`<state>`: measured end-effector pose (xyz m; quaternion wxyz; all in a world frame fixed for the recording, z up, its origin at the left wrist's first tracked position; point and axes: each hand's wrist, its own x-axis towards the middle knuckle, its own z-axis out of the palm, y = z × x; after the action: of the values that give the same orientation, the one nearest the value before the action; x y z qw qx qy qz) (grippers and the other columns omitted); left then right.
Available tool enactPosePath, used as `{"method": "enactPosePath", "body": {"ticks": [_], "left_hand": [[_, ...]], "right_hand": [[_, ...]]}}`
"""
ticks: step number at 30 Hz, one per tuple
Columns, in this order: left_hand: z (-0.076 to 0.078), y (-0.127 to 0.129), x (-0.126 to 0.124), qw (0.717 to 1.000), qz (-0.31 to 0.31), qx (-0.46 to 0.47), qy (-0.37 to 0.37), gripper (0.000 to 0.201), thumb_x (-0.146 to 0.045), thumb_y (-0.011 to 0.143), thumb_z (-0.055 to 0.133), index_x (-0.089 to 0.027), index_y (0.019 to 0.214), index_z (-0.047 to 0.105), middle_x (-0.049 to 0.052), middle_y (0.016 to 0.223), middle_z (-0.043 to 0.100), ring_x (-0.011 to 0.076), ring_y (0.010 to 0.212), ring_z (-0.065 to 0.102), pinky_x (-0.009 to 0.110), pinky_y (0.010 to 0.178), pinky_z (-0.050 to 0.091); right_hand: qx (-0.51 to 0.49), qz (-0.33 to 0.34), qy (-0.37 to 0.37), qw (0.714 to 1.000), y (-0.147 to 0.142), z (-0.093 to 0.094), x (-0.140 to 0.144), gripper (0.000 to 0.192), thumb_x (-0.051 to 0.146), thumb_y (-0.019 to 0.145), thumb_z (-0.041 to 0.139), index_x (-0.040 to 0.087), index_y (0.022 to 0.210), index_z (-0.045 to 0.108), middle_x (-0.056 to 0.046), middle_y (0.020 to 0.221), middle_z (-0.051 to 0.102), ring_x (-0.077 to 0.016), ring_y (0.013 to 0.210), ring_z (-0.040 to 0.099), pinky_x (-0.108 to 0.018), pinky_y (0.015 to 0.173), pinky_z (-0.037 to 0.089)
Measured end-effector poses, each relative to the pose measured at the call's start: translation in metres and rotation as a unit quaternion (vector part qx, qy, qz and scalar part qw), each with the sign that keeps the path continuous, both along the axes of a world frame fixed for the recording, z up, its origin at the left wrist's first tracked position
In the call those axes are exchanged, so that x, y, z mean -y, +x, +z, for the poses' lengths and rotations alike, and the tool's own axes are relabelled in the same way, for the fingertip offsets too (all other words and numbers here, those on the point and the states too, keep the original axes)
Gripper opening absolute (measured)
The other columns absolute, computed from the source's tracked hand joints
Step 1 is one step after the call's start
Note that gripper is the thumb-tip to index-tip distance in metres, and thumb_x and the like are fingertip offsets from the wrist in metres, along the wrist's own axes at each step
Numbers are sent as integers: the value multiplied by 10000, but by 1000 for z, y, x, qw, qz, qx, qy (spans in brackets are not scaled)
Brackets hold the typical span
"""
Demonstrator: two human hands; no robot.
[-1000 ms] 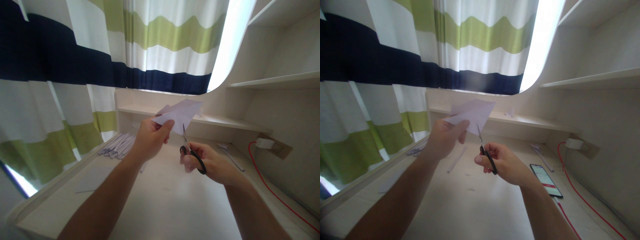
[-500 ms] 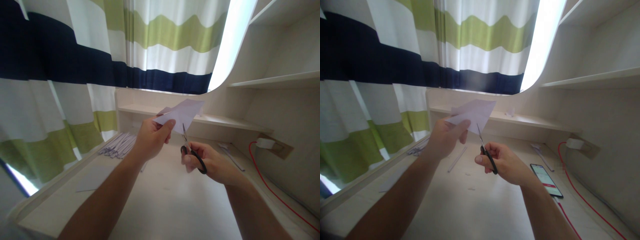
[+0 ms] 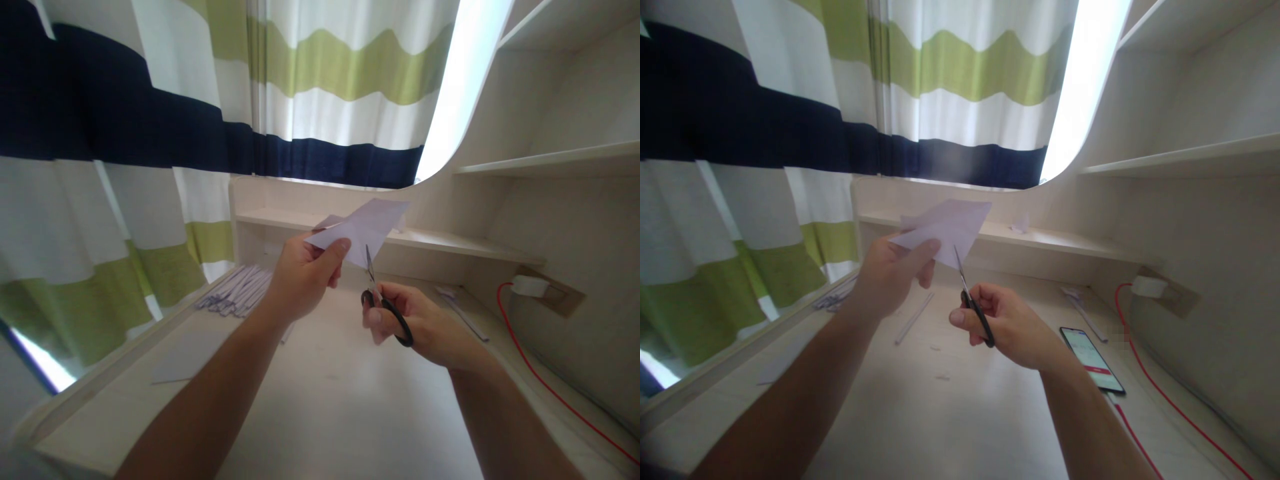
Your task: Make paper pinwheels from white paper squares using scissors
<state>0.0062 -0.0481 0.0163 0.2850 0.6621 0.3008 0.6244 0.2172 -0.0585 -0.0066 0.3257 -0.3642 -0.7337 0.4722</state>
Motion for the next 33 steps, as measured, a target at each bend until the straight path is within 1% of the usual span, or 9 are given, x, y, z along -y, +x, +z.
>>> {"method": "enactPosePath", "body": {"ticks": [8,14,19,25,33], "left_hand": [[2,0,1,1000,17,-9,4,385,-296,949,648,-180,592,565,-35,506,571,88,489,532,218,504,428],[1,0,0,999,29,-14,1,326,-306,947,656,-181,653,592,-52,509,575,87,486,538,213,496,419],[1,0,1,999,36,-20,-7,362,-301,950,648,-183,616,574,-46,507,573,86,484,542,215,501,426],[4,0,4,999,38,-24,-12,329,-274,952,638,-184,639,585,-55,492,559,87,473,535,216,486,419],[5,0,4,999,44,-19,-25,349,-270,941,643,-187,611,566,-54,488,553,86,471,531,218,484,421]], "right_hand": [[5,-8,12,1000,0,1,3,400,508,814,833,170,855,623,-3,679,611,-123,622,532,-257,580,390],[-2,-17,6,1000,-1,0,1,394,494,808,840,176,847,610,8,673,604,-114,610,515,-254,566,364],[-4,-18,13,1000,-1,-1,1,403,503,808,839,172,830,610,12,667,595,-112,610,501,-258,573,367],[-13,-23,21,999,1,-2,0,412,510,795,846,168,810,617,12,698,608,-114,598,546,-266,580,417],[-7,-24,28,999,1,-5,-1,362,459,838,819,176,771,603,10,640,626,-106,557,533,-253,546,392]]}}
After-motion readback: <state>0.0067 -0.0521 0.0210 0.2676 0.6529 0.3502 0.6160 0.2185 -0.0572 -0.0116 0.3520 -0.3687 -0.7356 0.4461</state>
